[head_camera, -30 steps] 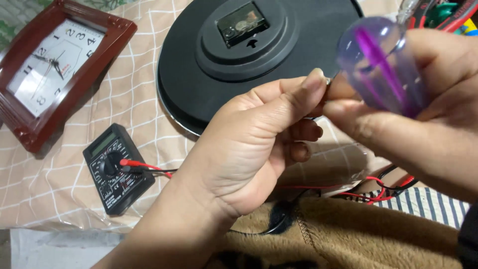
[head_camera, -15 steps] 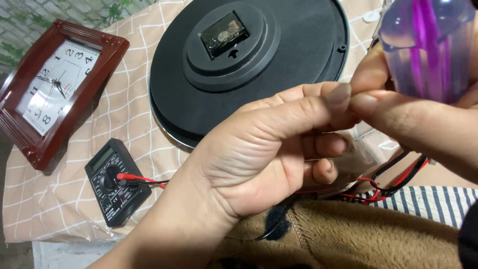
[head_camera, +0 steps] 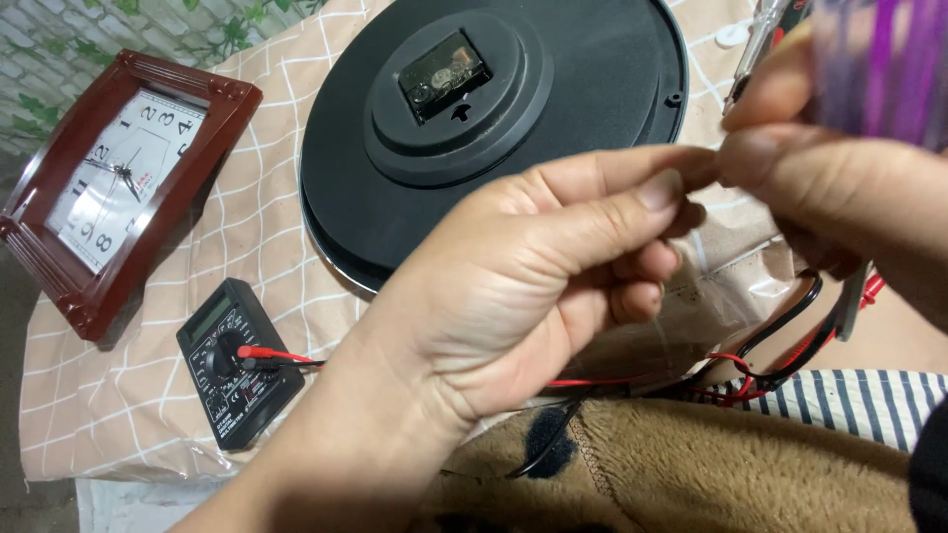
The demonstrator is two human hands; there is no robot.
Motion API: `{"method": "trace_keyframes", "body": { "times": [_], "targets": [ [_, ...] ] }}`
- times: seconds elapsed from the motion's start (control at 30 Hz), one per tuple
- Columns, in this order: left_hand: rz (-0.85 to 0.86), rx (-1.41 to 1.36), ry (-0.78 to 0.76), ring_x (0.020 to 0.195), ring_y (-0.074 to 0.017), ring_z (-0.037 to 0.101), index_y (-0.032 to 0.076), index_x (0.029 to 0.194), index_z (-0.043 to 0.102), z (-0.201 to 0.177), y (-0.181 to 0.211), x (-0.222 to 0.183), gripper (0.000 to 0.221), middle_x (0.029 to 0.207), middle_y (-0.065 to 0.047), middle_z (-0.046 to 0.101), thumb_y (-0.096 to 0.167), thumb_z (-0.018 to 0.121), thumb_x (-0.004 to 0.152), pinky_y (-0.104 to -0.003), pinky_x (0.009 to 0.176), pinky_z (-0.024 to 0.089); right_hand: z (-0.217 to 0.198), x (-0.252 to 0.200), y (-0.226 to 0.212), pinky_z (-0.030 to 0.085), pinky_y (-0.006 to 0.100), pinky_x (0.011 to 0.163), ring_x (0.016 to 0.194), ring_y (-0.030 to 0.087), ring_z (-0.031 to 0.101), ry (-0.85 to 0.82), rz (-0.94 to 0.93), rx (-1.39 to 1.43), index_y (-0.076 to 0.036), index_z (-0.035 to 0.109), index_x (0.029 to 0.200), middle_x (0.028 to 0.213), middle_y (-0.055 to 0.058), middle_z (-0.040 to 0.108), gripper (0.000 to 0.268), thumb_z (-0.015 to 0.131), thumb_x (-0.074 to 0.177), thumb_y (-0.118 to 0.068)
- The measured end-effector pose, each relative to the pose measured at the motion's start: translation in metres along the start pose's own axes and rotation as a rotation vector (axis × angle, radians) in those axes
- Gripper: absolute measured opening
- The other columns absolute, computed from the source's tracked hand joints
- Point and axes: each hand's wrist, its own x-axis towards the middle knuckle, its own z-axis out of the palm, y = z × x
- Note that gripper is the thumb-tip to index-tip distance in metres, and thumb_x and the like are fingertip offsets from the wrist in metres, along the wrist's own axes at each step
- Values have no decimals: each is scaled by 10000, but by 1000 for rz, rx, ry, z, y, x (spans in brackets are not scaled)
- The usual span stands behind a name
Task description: Repairing and testing a wall clock using a screwdriver and a multimeter on a workbench.
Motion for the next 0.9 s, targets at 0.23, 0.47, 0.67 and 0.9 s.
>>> {"method": "trace_keyframes", "body": {
  "times": [0.23, 0.47, 0.67, 0.9],
  "targets": [
    [206, 484, 250, 556, -107, 536, -80, 925, 622, 19, 35, 22, 211, 710, -118, 607, -2, 596, 731, -169, 486, 439, -20, 28, 58, 237, 202, 365, 484, 63, 299, 207, 269, 207, -226, 443, 1094, 743, -30, 354, 166, 502, 957, -299],
    [416, 1070, 311, 502, -36, 605, 102, 581, 541, 19, 43, 62, 96, 566, -1, 598, 113, 550, 676, -133, 427, 513, -26, 31, 76, 193, 247, 337, 448, 118, 265, 158, 224, 218, -133, 367, 975, 765, 14, 342, 222, 445, 993, -340],
    [427, 1514, 353, 406, 11, 557, 190, 501, 547, 16, 47, 85, 168, 456, 78, 595, 241, 470, 642, -173, 413, 434, -29, 32, 87, 190, 209, 332, 444, 77, 271, 128, 203, 317, -158, 398, 903, 784, -27, 385, 189, 459, 941, -332],
    [451, 1925, 192, 386, 2, 522, 237, 457, 555, 9, 49, 107, 199, 393, 117, 540, 271, 455, 625, -253, 420, 368, -27, 33, 88, 157, 222, 325, 439, 82, 264, 156, 211, 357, -105, 385, 827, 791, 0, 387, 258, 462, 930, -328]
  ]
}}
